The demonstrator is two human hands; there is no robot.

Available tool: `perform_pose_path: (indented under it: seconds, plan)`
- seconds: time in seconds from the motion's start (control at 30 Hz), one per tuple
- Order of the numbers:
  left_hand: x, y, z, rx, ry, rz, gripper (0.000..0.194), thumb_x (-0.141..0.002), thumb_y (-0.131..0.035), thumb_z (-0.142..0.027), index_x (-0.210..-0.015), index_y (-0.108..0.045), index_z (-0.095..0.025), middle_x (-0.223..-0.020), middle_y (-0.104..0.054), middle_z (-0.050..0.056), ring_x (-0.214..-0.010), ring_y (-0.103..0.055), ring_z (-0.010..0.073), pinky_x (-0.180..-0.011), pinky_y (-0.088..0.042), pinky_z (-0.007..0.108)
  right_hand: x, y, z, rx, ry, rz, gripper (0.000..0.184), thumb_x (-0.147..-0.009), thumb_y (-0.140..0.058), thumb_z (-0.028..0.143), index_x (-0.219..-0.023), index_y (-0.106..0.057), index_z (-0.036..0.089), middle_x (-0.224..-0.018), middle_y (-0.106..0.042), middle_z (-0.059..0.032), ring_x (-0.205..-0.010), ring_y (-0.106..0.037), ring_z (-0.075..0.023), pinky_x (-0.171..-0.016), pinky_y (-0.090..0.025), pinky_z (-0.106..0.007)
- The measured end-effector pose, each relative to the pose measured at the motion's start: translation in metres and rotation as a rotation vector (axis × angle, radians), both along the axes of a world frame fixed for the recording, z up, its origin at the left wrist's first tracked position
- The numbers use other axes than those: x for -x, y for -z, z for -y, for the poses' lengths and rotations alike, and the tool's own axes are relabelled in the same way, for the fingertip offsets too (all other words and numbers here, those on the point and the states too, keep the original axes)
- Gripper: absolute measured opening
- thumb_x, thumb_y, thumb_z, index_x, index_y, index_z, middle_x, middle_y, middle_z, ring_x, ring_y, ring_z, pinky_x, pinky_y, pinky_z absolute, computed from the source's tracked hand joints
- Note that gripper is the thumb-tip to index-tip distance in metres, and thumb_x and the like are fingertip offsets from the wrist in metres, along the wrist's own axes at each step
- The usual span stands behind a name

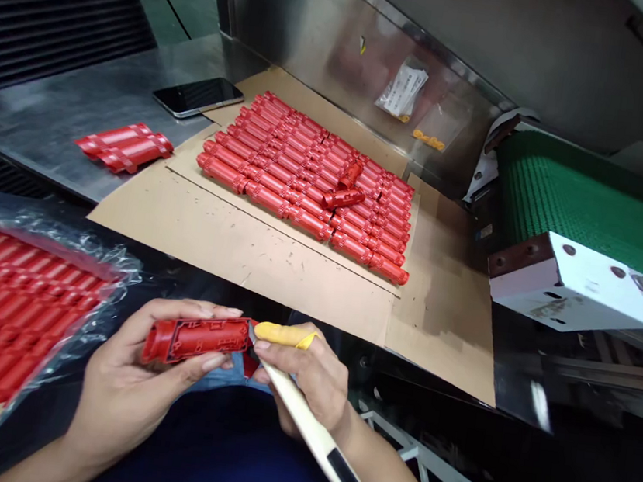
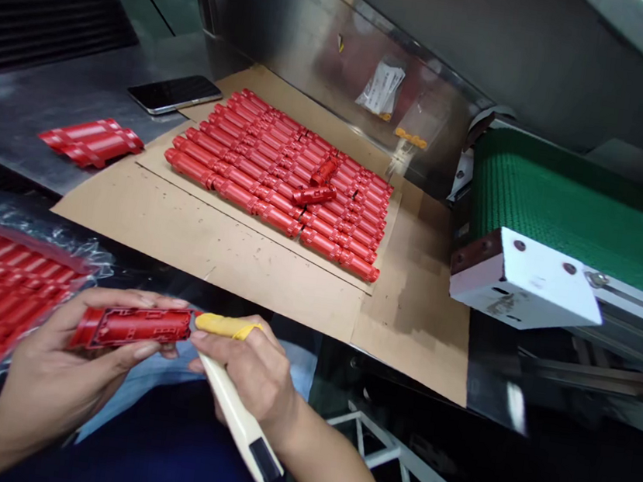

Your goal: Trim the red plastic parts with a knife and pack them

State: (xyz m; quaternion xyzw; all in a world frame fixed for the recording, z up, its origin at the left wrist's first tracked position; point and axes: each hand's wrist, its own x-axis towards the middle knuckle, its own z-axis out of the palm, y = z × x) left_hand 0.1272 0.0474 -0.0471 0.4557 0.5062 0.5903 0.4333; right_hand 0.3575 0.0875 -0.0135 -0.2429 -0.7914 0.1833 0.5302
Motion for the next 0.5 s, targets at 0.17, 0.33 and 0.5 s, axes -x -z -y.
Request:
perform_pose_path:
  seconds: [0.17, 0.33, 0.5]
  plan:
    - [-0.002, -0.003, 0.0, 0.003, -0.015, -0.003, 0.035, -0.09, -0.099, -0.02, -0.12, -0.081, -0.027, -0.129, -0.087, 0.006, -0.116, -0.089, 0.0312, -0.09, -0.078, 0.033, 0.0, 0.0, 0.001, 0.014, 0.001, 0.009, 0.029, -0.114, -0.07, 0.012, -0.143, -0.074, 0.011, -0.121, -0.086, -0.0191, -0.112, -0.086, -0.0277, -0.097, -0.076, -0.042]
    - [-0.003, -0.004, -0.004, 0.063, 0.001, 0.041, 0.038, -0.089, -0.102, -0.024, -0.122, -0.083, -0.028, -0.118, -0.089, 0.002, -0.084, -0.087, 0.0199, -0.081, -0.075, 0.026, -0.006, 0.0, 0.002, 0.01, -0.028, 0.149, 0.029, -0.114, -0.067, 0.009, -0.143, -0.07, 0.011, -0.105, -0.084, -0.0156, -0.093, -0.082, -0.026, -0.086, -0.075, -0.042]
    - [-0.005, -0.007, -0.011, 0.135, 0.11, 0.331, 0.02, -0.097, -0.096, -0.03, -0.113, -0.084, -0.027, -0.09, -0.085, 0.0, -0.068, -0.078, 0.016, -0.071, -0.071, 0.024, -0.01, 0.015, -0.001, 0.189, 0.028, 0.071, 0.026, -0.114, -0.07, 0.014, -0.14, -0.074, 0.018, -0.118, -0.086, -0.0164, -0.109, -0.086, -0.0282, -0.091, -0.076, -0.042]
